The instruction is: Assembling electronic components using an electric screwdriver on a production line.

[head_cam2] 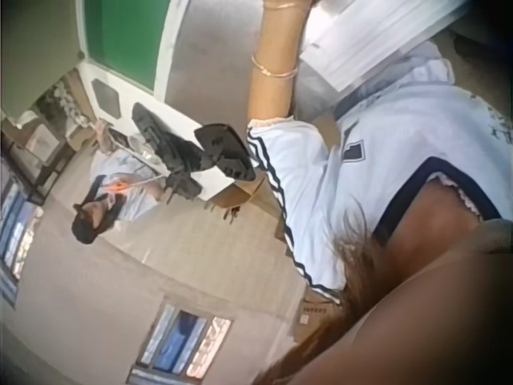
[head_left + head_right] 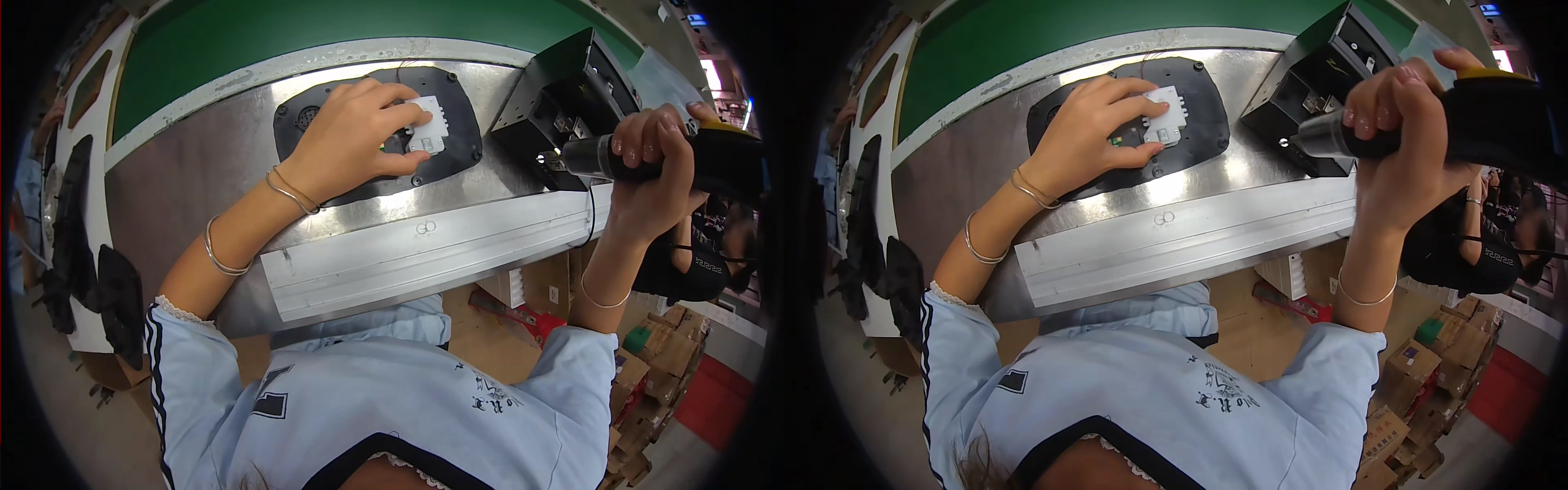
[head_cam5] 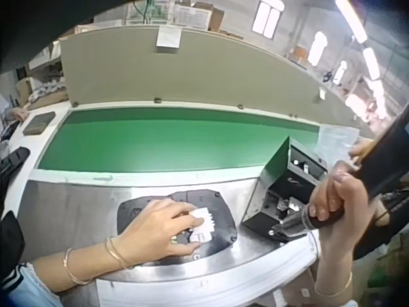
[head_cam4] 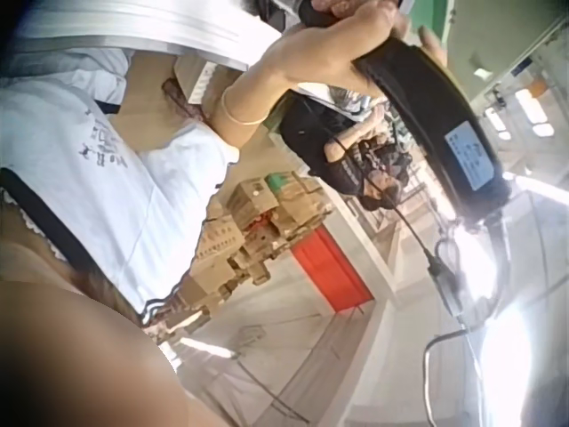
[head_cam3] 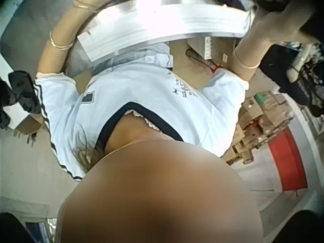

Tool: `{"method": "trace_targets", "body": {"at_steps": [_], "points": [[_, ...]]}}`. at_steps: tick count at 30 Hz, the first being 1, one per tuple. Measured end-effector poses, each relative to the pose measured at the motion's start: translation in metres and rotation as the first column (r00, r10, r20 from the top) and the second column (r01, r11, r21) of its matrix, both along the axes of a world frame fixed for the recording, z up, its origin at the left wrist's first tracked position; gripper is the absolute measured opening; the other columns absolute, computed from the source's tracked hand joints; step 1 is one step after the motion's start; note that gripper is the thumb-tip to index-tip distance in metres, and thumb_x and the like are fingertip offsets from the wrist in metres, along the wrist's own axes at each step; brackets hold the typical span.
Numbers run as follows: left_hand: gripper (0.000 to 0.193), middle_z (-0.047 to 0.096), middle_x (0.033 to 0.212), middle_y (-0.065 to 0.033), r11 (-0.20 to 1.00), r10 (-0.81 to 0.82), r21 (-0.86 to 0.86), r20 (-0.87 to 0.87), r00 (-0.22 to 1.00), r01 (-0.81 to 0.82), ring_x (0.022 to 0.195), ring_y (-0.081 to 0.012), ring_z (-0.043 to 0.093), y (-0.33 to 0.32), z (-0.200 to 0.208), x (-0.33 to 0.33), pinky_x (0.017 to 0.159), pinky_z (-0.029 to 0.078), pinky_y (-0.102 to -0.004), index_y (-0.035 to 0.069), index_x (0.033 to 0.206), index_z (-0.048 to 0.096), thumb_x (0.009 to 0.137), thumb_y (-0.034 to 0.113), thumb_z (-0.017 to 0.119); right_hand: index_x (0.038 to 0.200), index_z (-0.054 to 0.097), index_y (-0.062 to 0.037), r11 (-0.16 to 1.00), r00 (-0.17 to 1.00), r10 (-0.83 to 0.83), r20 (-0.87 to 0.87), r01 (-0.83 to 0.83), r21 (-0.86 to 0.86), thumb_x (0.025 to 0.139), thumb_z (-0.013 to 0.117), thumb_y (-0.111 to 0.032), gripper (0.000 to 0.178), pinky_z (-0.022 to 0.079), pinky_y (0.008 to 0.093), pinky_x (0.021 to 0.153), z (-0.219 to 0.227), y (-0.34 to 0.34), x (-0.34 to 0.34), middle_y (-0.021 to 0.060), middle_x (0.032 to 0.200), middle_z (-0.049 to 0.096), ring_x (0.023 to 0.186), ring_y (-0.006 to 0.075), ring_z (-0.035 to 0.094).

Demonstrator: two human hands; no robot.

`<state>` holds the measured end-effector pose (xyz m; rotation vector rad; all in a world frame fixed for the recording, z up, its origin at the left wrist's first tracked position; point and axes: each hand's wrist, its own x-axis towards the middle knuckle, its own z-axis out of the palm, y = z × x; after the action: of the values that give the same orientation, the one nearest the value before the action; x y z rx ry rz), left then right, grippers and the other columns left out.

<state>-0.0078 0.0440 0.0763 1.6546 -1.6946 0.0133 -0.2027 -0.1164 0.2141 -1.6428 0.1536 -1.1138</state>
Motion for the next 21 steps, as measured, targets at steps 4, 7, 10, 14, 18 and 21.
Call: {"method": "trace_targets", "body": {"at_steps": [4,7,10,14,18,21], "points": [[0.032,0.062,0.106,-0.0033,0.999,0.028,0.031,0.028,0.999,-0.029,0.093,-0.0224,0.057,0.005,-0.001,0.001,0.086,0.043,-0.037,0.012,0.095,0.068,0.072,0.033,0.075,0.115,0.046,-0.0031,0.998,0.998,0.063,0.03,-0.062,-0.012,0.083,0.05,0.001,0.032,0.04,0.0323,0.053,-0.01,0.011,0.029,0.005,0.063,0.041,0.05,0.0156,0.041],[0.031,0.062,0.105,-0.0025,0.999,0.012,0.033,0.012,1.0,-0.012,0.093,-0.0218,0.057,0.004,0.0,0.0,0.085,0.043,-0.0366,0.013,0.094,0.069,0.072,0.033,0.075,0.113,0.047,-0.0015,0.993,0.987,0.117,0.108,-0.119,0.014,0.082,0.053,0.002,0.032,0.04,0.0329,0.049,-0.021,0.012,0.053,0.0061,0.062,0.041,0.048,0.0172,0.044],[0.031,0.062,0.104,-0.0018,1.0,0.014,0.011,0.017,1.0,-0.015,0.093,-0.0212,0.057,0.002,-0.003,-0.001,0.085,0.042,-0.0361,0.014,0.094,0.069,0.072,0.034,0.075,0.111,0.049,-0.0009,0.99,0.989,0.121,0.086,-0.126,0.059,0.081,0.054,0.004,0.03,0.042,0.0323,0.048,-0.036,0.017,0.075,0.0071,0.063,0.046,0.047,0.0166,0.046],[0.031,0.061,0.104,-0.0014,0.999,0.019,0.048,0.016,1.0,-0.02,0.093,-0.0205,0.057,0.003,-0.003,0.0,0.085,0.042,-0.0359,0.014,0.094,0.068,0.072,0.035,0.075,0.108,0.041,-0.0017,0.983,0.998,0.012,0.062,-0.023,0.18,0.086,0.057,0.0,0.027,0.043,0.0249,0.042,-0.037,0.037,0.1,0.0031,0.064,0.049,0.044,0.0102,0.047],[0.031,0.061,0.103,-0.0007,0.999,0.021,0.026,0.02,1.0,-0.021,0.092,-0.0198,0.056,0.003,-0.004,-0.001,0.085,0.042,-0.0354,0.015,0.094,0.068,0.071,0.035,0.075,0.11,0.048,-0.001,0.982,0.981,0.179,0.079,-0.183,0.039,0.082,0.053,0.005,0.029,0.042,0.0325,0.047,-0.054,0.009,0.096,0.0073,0.064,0.048,0.047,0.0156,0.047],[0.031,0.061,0.102,-0.0004,0.999,0.026,0.028,0.018,0.999,-0.026,0.092,-0.0196,0.056,0.003,-0.005,0.0,0.084,0.042,-0.0353,0.015,0.093,0.068,0.071,0.035,0.075,0.109,0.047,-0.0014,0.981,0.981,0.185,0.057,-0.188,0.04,0.082,0.052,0.005,0.028,0.042,0.0319,0.047,-0.058,0.011,0.099,0.0071,0.065,0.049,0.047,0.0151,0.047]]}}
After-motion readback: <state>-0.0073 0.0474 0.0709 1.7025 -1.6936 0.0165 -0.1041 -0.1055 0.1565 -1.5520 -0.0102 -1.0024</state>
